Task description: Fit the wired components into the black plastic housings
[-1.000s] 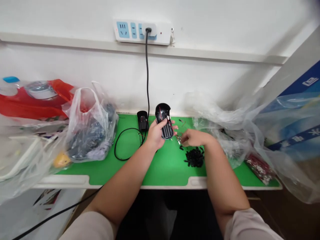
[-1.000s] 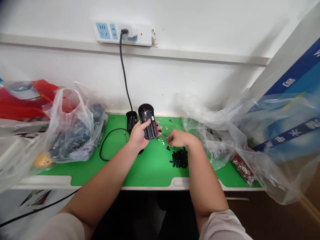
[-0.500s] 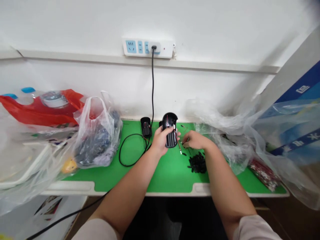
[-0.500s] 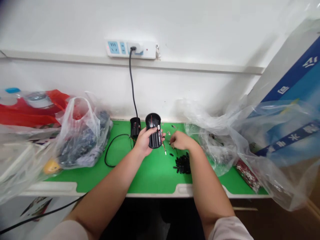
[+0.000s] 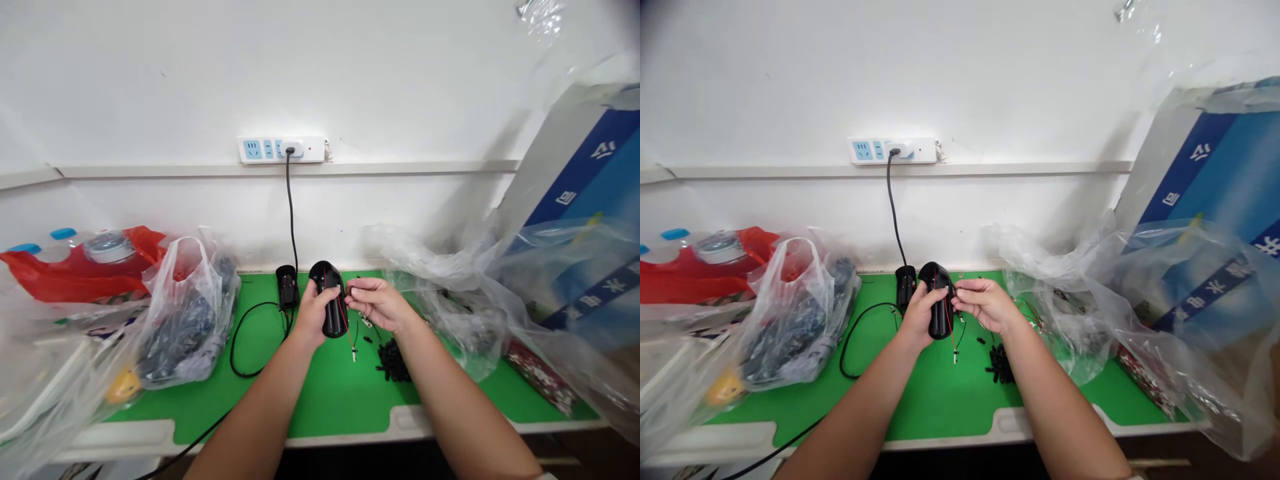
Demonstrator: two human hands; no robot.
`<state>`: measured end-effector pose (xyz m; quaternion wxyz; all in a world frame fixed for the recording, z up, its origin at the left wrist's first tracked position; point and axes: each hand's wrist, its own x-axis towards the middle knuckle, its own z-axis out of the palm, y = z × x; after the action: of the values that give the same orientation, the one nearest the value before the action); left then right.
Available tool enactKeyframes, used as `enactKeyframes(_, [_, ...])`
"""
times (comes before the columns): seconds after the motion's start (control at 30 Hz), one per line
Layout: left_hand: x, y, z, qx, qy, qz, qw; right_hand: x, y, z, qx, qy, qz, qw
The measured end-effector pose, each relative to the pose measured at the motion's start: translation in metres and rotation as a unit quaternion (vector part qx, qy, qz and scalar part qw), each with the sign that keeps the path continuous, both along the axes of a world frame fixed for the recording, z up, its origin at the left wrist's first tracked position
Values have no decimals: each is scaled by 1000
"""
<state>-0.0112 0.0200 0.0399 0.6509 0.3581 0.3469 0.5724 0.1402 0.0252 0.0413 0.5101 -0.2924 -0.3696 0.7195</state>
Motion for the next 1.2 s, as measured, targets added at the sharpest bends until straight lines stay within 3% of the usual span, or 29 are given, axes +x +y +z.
enactKeyframes(0.53, [1, -5, 0, 23, 37, -6, 999, 2, 3, -6, 17, 18, 29, 999])
enactKeyframes(0.87, [2, 0, -7, 74, 81, 57, 992, 0, 0, 0, 70, -31, -13, 997])
enactKeyframes(1.07, [-1, 4, -6, 220, 210, 110, 946, 1, -3, 2, 93, -75, 3, 993])
enactKeyframes(1.2, [-3, 2, -1, 304, 275, 96, 907, -1, -2, -1, 103, -125, -18, 987])
